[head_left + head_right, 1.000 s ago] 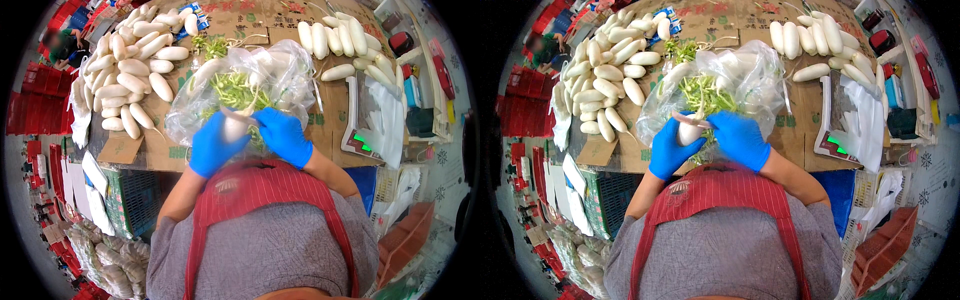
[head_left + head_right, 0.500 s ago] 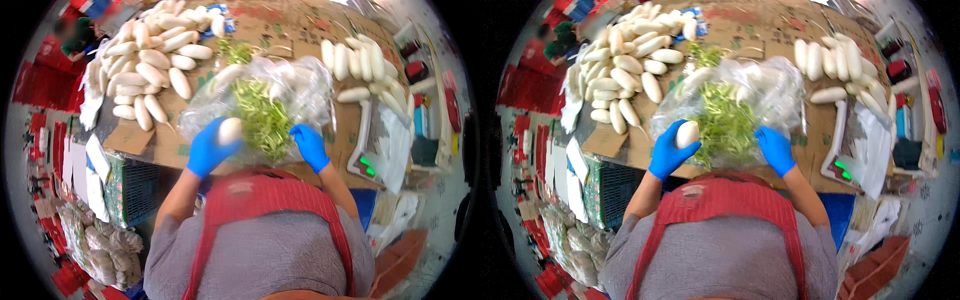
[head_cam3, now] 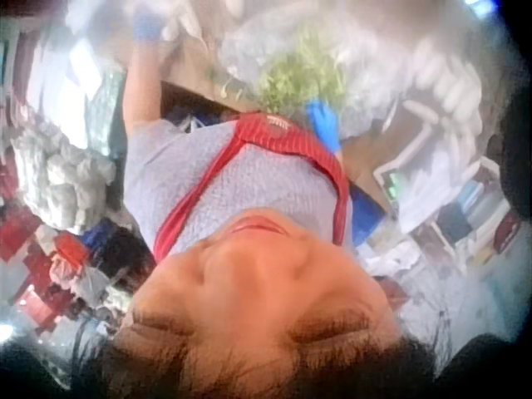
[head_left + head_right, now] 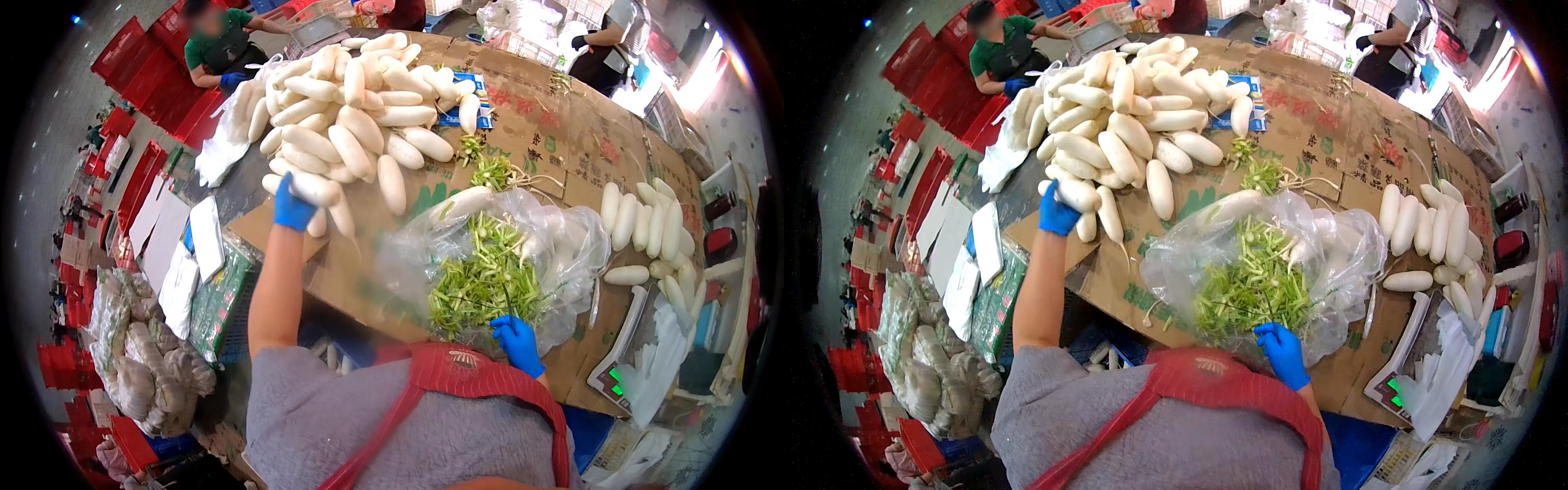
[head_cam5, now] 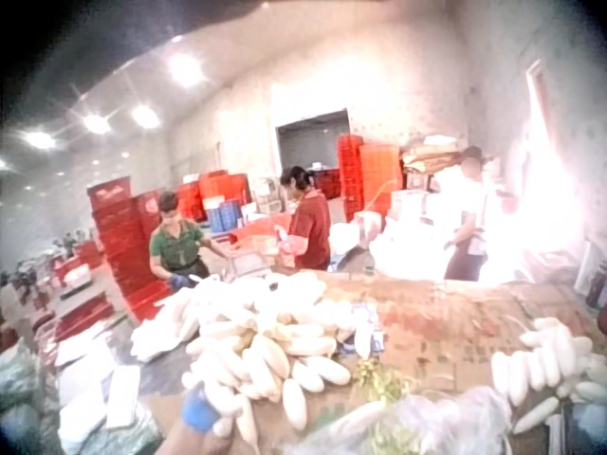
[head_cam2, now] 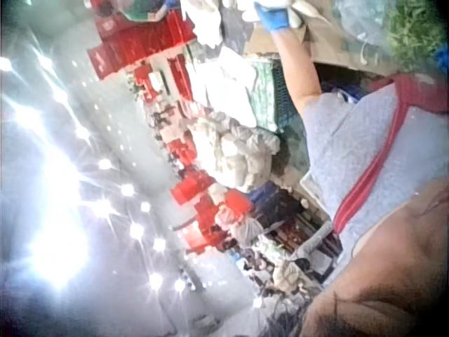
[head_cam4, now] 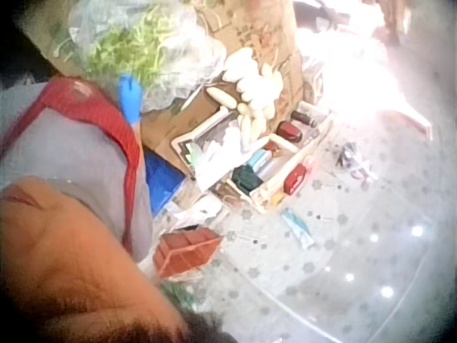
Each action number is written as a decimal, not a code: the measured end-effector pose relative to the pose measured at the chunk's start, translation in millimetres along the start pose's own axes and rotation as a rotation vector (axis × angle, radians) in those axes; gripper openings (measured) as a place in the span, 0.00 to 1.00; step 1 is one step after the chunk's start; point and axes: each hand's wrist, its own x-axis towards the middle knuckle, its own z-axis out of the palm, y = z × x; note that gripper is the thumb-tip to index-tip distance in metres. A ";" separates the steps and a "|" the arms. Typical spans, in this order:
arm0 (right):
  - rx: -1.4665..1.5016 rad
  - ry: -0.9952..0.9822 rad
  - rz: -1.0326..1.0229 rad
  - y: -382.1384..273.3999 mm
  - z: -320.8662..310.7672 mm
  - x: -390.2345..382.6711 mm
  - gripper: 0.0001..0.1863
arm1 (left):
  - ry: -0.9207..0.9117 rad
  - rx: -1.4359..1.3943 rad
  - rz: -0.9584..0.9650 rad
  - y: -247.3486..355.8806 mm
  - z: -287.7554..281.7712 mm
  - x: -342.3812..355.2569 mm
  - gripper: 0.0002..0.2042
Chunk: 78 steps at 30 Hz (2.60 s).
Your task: The person picks white radishes from a pile on a table, places them into a plastic bag, and weighs the bag on a digital scale. The person then ties the bag and sets it aside before repeating the process with more radishes.
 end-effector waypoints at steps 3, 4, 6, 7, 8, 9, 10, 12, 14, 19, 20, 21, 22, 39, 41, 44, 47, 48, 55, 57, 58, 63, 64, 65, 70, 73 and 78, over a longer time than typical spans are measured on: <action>0.000 0.002 -0.030 -0.1 4.7 1.3 0.12 | -0.010 0.076 0.153 49.4 -48.6 101.4 0.25; -0.038 0.003 -0.068 2.3 5.1 4.1 0.12 | 0.104 0.119 0.236 58.2 -36.1 121.5 0.24; -0.108 0.020 -0.106 -0.3 7.5 9.1 0.12 | 0.239 0.051 0.364 58.5 -10.4 140.9 0.19; -0.096 0.056 -0.085 -2.9 9.3 5.1 0.13 | 0.283 0.080 0.422 37.8 16.2 136.1 0.18; -0.088 0.093 -0.064 -8.9 11.9 1.2 0.14 | 0.323 0.109 0.480 14.3 34.6 126.4 0.17; -0.088 0.112 -0.048 -4.1 11.2 1.5 0.15 | 0.115 0.240 0.377 1.3 23.9 125.8 0.16; -0.084 0.136 -0.035 4.1 11.2 1.4 0.16 | -0.106 0.362 0.269 -11.0 14.8 125.0 0.15; -0.003 0.237 0.005 11.9 7.6 0.0 0.17 | -0.527 0.858 0.011 -96.3 111.9 32.2 0.09; 0.068 0.277 -0.018 16.8 -0.1 0.3 0.18 | -0.866 0.933 -0.556 -157.9 134.5 -25.1 0.12; -0.174 0.428 -0.101 22.6 -43.0 0.5 0.22 | -1.366 1.267 -0.630 -307.2 154.0 -103.1 0.16; -0.278 0.502 -0.103 19.4 -55.6 -1.5 0.24 | -1.277 1.182 -0.693 -325.1 161.1 -103.1 0.18; -0.339 0.636 -0.261 35.9 -70.6 2.6 0.31 | -1.195 1.098 -0.753 -343.6 168.8 -103.7 0.19; -0.345 0.655 -0.289 27.6 -80.9 2.2 0.31 | -1.237 1.112 -0.595 -361.7 170.1 -108.8 0.21; -0.036 0.668 -0.383 18.5 -114.7 16.2 0.41 | -1.008 2.051 0.137 -481.7 204.1 -70.2 0.29; 0.027 0.620 -0.308 7.1 -117.4 11.1 0.39 | -0.947 1.840 -0.334 -466.3 201.4 -50.7 0.26; -0.144 0.657 -0.310 28.9 -127.3 10.6 0.40 | -0.621 1.159 -0.956 -390.4 252.2 -76.7 0.24; -0.146 0.705 -0.383 41.1 -125.1 12.4 0.35 | -1.253 1.099 -0.697 -326.2 227.6 -79.8 0.15; -0.091 0.592 -0.330 44.4 -126.9 9.7 0.32 | -1.357 1.114 -0.604 -304.0 219.9 -85.8 0.16; 0.342 0.103 -0.146 -34.0 -75.2 -25.0 0.26 | -0.742 0.617 -1.099 -206.0 170.9 -139.6 0.37; 0.353 -0.032 -0.096 -44.3 -62.7 -17.2 0.27 | -0.828 0.631 -0.987 -202.2 172.6 -151.3 0.41; 0.355 -0.104 -0.063 -52.1 -55.0 -15.0 0.27 | -0.815 0.616 -0.923 -206.7 166.0 -152.5 0.44; 0.257 0.036 -0.286 -80.1 -13.4 -14.0 0.23 | -0.573 0.938 -0.575 -230.2 173.0 -168.2 0.36; 0.163 0.130 -0.349 -74.2 -13.7 -12.6 0.22 | -0.562 0.927 -0.549 -226.6 172.5 -171.0 0.34; 0.068 0.225 -0.412 -67.2 -18.7 -12.9 0.20 | -0.553 0.916 -0.524 -223.4 172.0 -173.5 0.32; -0.458 0.271 -0.656 -71.7 -24.0 -33.9 0.13 | -0.599 0.739 -0.610 -211.3 169.4 -176.1 0.32; -0.593 0.304 -0.704 -89.4 -20.0 -42.2 0.13 | -0.669 0.726 -0.650 -206.8 182.5 -185.4 0.33; -0.627 0.312 -0.702 -96.4 -20.9 -47.6 0.15 | -0.701 0.732 -0.734 -202.4 187.8 -182.1 0.33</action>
